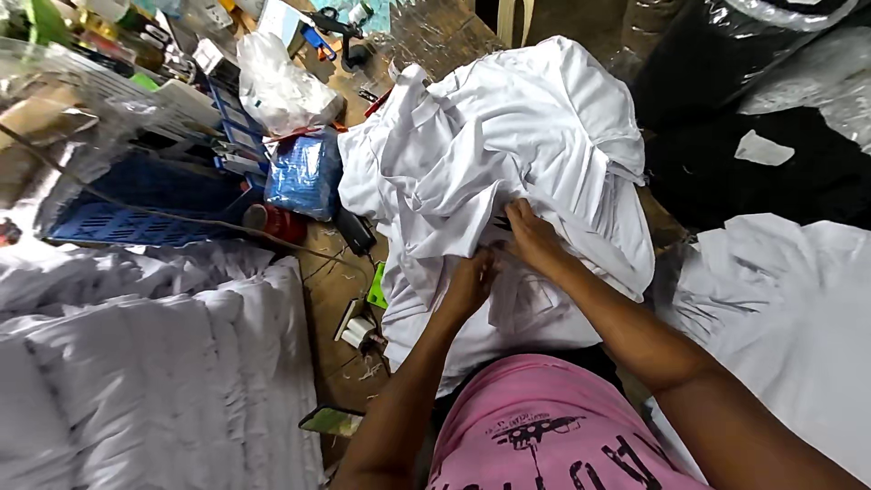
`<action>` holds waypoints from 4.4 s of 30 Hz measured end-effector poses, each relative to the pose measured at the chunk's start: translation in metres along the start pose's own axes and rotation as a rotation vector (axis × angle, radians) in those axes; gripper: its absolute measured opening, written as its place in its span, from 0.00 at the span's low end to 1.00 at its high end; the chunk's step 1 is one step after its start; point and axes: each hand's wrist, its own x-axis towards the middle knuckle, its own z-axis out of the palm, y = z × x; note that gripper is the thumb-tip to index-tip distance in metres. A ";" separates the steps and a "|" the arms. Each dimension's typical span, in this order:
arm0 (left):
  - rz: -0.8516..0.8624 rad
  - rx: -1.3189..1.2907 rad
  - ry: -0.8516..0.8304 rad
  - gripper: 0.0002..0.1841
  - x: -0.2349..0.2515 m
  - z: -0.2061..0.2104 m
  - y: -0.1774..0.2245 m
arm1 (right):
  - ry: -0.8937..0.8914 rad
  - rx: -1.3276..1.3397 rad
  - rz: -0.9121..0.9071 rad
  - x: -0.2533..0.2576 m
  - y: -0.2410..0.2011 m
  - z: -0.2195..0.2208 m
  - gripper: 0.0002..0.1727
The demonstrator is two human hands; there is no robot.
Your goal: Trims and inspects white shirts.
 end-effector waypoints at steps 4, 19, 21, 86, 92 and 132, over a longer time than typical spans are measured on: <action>-0.353 0.197 -0.399 0.31 -0.028 0.031 -0.005 | -0.195 0.045 0.010 0.032 -0.009 -0.016 0.16; -0.304 0.240 -0.159 0.16 -0.019 -0.023 0.006 | 0.216 0.374 0.065 -0.035 0.084 -0.059 0.12; -0.232 0.402 -0.115 0.17 -0.016 -0.009 0.018 | -0.007 0.297 -0.028 -0.044 0.062 -0.028 0.09; 0.132 -0.014 -0.153 0.15 0.112 0.035 0.071 | 0.390 0.383 0.590 0.092 0.185 -0.220 0.30; 0.134 0.136 -0.105 0.13 0.165 0.049 0.092 | 0.443 0.205 0.610 0.049 0.204 -0.192 0.19; -0.573 -0.813 0.052 0.18 -0.319 0.044 -0.119 | -0.547 0.367 -0.053 -0.085 -0.113 0.146 0.25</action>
